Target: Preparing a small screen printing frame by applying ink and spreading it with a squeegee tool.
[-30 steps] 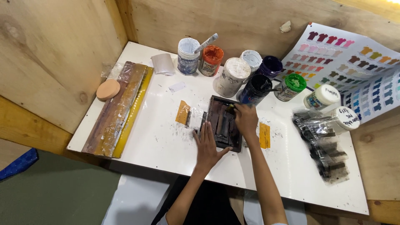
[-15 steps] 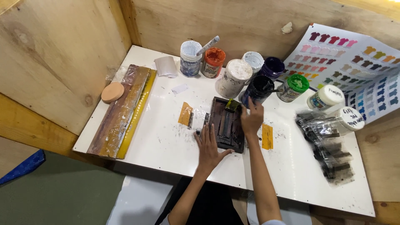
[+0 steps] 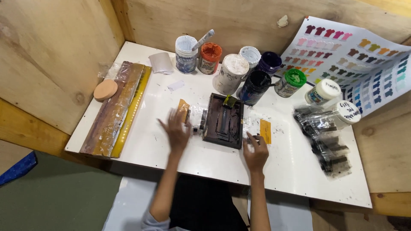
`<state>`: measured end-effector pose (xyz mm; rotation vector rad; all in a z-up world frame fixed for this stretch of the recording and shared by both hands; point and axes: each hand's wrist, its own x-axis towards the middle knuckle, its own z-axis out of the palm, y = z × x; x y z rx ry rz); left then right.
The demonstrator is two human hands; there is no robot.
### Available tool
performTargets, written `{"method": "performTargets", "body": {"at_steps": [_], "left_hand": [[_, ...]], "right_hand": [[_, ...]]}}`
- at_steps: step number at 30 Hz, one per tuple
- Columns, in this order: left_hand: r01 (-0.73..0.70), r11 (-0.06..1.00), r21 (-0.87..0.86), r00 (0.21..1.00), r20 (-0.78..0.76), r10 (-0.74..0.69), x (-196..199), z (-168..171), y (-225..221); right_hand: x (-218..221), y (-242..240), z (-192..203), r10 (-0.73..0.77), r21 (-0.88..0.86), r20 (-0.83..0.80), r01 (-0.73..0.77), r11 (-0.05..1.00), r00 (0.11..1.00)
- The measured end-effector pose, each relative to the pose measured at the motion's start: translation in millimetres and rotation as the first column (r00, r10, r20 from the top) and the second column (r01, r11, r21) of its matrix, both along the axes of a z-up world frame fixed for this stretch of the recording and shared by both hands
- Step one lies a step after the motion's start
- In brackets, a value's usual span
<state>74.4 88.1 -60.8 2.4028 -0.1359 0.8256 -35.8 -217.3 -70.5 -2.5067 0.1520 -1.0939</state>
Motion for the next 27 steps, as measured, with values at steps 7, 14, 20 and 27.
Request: {"method": "performTargets", "body": {"at_steps": [7, 14, 20, 27], "left_hand": [[0.001, 0.988, 0.156, 0.986, -0.168, 0.026, 10.5, 20.9, 47.5], [0.030, 0.978, 0.206, 0.973, -0.229, 0.019, 4.3, 22.7, 42.9], [0.029, 0.995, 0.096, 0.940, -0.342, 0.006, 8.3, 23.4, 47.7], [0.030, 0.999, 0.010, 0.934, -0.356, -0.025, 11.6, 19.6, 50.8]], "right_hand": [[-22.4, 39.9, 58.6, 0.199, -0.046, -0.192, -0.212, 0.976, 0.961], [-21.8, 37.3, 52.5, 0.236, -0.186, -0.206, -0.275, 0.943, 0.950], [-21.6, 37.5, 50.3, 0.256, -0.180, -0.195, -0.292, 0.939, 0.947], [-20.7, 36.3, 52.8, 0.303, -0.036, -0.192, -0.315, 0.949, 0.934]]}}
